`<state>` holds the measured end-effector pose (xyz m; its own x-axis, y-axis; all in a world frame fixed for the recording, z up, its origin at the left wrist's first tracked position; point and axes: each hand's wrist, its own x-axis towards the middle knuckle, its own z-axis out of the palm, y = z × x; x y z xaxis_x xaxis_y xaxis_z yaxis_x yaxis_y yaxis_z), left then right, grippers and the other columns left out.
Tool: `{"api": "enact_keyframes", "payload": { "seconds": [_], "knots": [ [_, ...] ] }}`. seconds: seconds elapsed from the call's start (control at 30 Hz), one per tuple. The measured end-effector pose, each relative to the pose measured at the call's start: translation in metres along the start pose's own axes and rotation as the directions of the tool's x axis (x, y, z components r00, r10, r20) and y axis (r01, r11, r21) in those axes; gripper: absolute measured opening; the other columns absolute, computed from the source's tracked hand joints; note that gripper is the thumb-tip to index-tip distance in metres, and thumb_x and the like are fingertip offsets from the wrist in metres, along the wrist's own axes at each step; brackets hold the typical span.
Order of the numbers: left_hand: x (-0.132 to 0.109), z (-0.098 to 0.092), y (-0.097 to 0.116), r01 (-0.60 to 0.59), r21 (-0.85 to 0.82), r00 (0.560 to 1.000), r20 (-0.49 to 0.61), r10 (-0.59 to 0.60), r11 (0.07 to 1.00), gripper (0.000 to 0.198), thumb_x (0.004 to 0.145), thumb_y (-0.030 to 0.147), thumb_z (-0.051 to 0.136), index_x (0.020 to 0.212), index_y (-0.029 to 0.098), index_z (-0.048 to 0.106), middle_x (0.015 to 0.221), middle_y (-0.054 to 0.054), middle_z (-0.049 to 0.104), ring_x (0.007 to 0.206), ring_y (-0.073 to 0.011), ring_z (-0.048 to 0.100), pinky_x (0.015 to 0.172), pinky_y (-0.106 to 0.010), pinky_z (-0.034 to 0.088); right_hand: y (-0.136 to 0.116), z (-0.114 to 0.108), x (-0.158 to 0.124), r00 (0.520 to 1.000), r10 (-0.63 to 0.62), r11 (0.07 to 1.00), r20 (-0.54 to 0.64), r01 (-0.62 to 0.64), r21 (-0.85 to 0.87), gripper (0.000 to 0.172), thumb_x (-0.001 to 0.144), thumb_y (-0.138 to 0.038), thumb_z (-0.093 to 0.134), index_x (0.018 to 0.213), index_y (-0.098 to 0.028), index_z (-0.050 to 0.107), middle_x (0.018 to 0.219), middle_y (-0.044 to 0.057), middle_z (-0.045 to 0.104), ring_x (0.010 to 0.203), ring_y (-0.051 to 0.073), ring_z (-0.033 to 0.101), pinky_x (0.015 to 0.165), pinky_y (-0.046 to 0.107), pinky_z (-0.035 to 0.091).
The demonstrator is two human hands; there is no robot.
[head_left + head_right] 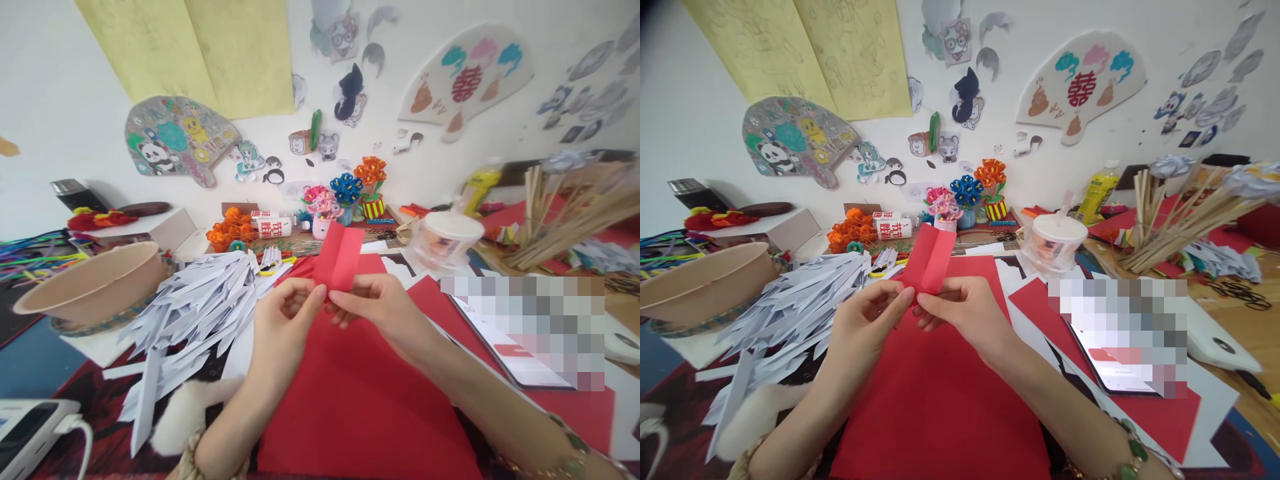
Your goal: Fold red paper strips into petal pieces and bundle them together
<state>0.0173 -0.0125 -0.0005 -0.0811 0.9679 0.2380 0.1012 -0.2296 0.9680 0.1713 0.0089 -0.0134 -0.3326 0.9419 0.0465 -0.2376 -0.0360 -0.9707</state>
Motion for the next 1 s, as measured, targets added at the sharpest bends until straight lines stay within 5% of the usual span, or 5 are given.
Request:
{"api": "enact_keyframes", "payload": {
  "seconds": [0.73, 1.0],
  "knots": [
    [0.0014, -0.0049, 0.0031, -0.082, 0.26, 0.994, 0.095, 0.059, 0.962, 0.033, 0.09, 0.037, 0.052, 0.064, 0.018, 0.061, 0.058, 0.002, 0.058, 0.055, -0.0112, 0.051, 0.055, -0.023, 0.04, -0.0002, -0.0029, 0.0005, 0.989, -0.139, 0.982, -0.048, 0.131, -0.139, 0.01, 0.078, -0.029, 0.073, 0.08, -0.02, 0.077, 0.075, 0.002, 0.073, 0.065, 0.014, 0.06, 0.059, 0.027, 0.046],
    [-0.0036, 0.0017, 0.0046, -0.119, 0.129, 0.983, 0.158, 0.099, 0.984, 0.018, 0.083, 0.028, 0.062, 0.069, 0.018, 0.066, 0.063, 0.001, 0.065, 0.056, -0.0104, 0.053, 0.052, -0.021, 0.042, 0.0002, -0.0006, 0.0002, 0.986, -0.14, 0.989, -0.092, 0.135, -0.061, 0.014, 0.073, -0.032, 0.078, 0.069, -0.019, 0.073, 0.068, 0.001, 0.07, 0.061, 0.013, 0.057, 0.058, 0.026, 0.045]
  ]
}}
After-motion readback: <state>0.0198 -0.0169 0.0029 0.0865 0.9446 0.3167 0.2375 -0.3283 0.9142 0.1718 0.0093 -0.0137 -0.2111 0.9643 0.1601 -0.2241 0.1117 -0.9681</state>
